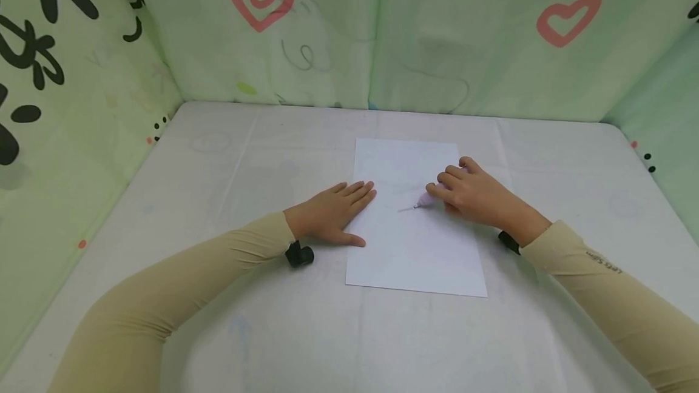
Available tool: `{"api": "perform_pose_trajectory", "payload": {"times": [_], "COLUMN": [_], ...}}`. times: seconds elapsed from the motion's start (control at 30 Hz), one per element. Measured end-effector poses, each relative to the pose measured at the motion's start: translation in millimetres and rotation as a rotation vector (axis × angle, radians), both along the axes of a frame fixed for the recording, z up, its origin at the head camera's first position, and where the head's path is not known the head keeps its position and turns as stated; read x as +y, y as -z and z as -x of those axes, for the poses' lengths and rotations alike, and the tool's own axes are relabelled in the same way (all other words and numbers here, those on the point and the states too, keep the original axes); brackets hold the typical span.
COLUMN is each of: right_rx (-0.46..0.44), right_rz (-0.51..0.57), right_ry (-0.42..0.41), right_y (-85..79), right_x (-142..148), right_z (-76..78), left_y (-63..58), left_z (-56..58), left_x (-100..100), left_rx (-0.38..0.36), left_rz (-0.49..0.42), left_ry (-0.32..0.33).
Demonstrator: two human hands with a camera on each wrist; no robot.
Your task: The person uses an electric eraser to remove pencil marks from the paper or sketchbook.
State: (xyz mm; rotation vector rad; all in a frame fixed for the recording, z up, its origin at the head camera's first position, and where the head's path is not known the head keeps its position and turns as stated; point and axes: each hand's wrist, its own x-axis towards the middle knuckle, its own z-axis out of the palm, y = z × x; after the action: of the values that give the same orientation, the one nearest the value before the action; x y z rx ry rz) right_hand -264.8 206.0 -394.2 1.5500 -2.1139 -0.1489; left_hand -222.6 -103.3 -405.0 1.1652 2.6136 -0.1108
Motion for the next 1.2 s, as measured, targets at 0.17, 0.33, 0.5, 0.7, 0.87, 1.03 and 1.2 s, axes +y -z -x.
{"api": "perform_pose_trajectory", "payload": {"times": [0.17, 0.33, 0.5, 0.7, 0.87, 1.03, 1.2], "right_rx": [-0.022, -0.007, -0.013, -0.003, -0.009, -0.01, -0.004], "right_rz": [-0.004, -0.006, -0.01, -0.005, -0.012, -0.011, -0.01], "right_ry": [-0.018, 0.005, -0.002, 0.013, 0.007, 0.002, 0.007], "right_y": [-0.3, -1.5, -1.9, -2.4, -1.8, -1.7, -2.3], "right_x": [-0.1, -0.3, -0.2, -0.6, -0.3, 0.0, -0.2], "right_z": [-0.3, -0.9, -1.1, -0.4, -0.7, -0.5, -0.3], "left_y": [-0.1, 0.1, 0.3, 0.7, 0.1, 0.2, -0.1], "left_z": [0.0, 0.4, 0.8, 0.8, 0.3, 0.4, 0.4], "left_x": [-0.2, -0.2, -0.3, -0.3, -0.7, -0.7, -0.6], "left_rx": [-0.004, -0.004, -0.002, 0.007, 0.002, 0.002, 0.002], "left_rz": [-0.005, -0.011, -0.011, -0.002, -0.005, -0.008, -0.003], "left_ry": [0.0, 0.004, 0.004, 0.0, 0.002, 0.003, 0.003]}}
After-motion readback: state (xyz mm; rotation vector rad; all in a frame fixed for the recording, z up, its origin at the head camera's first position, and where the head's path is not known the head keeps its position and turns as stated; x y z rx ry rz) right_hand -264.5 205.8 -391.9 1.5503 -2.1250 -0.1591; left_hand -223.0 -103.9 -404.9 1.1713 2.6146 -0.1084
